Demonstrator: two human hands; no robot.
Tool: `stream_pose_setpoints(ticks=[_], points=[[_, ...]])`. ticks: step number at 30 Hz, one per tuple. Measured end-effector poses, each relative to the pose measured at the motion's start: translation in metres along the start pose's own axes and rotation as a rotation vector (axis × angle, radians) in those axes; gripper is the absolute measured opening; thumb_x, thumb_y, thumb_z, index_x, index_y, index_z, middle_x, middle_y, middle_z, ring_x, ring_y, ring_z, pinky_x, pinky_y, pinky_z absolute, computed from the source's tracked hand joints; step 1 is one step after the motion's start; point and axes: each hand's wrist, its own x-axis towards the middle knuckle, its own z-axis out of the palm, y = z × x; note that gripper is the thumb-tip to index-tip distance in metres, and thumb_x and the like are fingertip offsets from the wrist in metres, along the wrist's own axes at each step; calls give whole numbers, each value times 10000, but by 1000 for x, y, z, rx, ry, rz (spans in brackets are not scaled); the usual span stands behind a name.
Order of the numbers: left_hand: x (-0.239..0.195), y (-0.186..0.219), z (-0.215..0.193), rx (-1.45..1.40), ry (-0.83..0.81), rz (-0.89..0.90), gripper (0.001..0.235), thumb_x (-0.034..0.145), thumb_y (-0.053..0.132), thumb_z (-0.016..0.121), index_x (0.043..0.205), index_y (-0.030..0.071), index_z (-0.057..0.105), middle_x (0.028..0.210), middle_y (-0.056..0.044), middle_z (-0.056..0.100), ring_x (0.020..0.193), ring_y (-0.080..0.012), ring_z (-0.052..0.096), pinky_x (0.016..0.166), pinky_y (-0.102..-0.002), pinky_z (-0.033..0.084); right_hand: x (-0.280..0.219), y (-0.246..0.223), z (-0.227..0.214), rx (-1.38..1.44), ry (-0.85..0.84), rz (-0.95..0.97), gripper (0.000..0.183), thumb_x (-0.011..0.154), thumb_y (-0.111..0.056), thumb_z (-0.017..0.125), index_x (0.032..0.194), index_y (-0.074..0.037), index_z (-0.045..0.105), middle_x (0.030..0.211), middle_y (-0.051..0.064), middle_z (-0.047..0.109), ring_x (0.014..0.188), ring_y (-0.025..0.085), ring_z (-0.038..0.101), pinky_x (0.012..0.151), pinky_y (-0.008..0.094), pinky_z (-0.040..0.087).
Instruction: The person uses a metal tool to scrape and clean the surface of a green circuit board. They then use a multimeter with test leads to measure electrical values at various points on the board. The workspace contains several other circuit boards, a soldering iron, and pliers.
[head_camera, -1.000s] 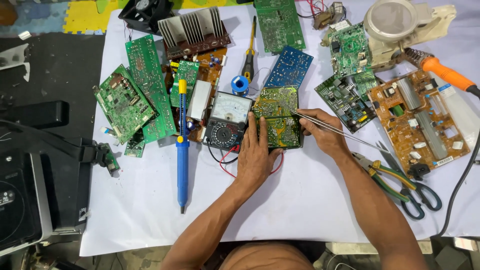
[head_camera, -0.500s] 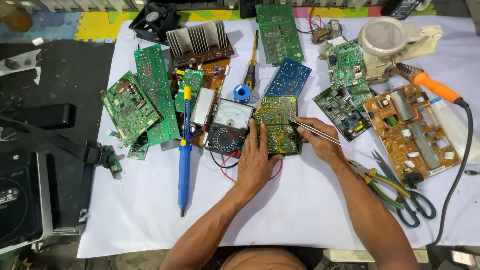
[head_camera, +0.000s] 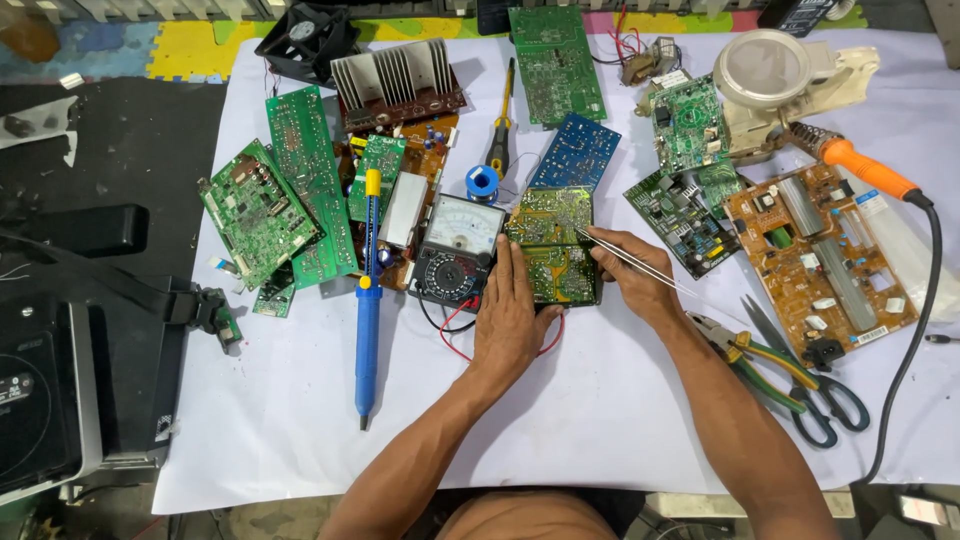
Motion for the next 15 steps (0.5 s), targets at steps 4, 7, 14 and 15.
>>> stream_pose_setpoints(ticks=[4,7,14,15], points=[[-1,1,1,-13,-7,-12,1065,870,412,751,1594,-42,116,1660,-283,53,1390,-453,401,1113,-505,396,-1,-6,-5,-28,-108,23,199,971,-120,735,1157,-69,783,1022,162,766,779,169,677,665,339,608],[0,2,1,-24,9,-22,1096,852,397,776,1597,-38,100,1655,-285,67,1384,-444,403,1111,-506,399,-1,13,-5,0,-15,12,232,1012,-127,714,1229,-55,755,766,136,710,673,145,687,624,288,623],[2,3,0,-27,-9,-33,1117,838,374,797,1600,-30,87,1656,-276,72,1362,-429,408,1111,-493,393,2,3,-4,13,-27,39,232,1007,-135,719,1225,-65,755,762,136,707,681,152,697,632,292,622],[2,3,-1,-22,-4,-31,1114,839,370,798,1601,-27,90,1654,-278,77,1357,-429,412,1108,-493,395,2,1,-2,36,2,18,252,1011,-141,721,1248,-59,740,759,144,705,667,162,706,613,289,622]])
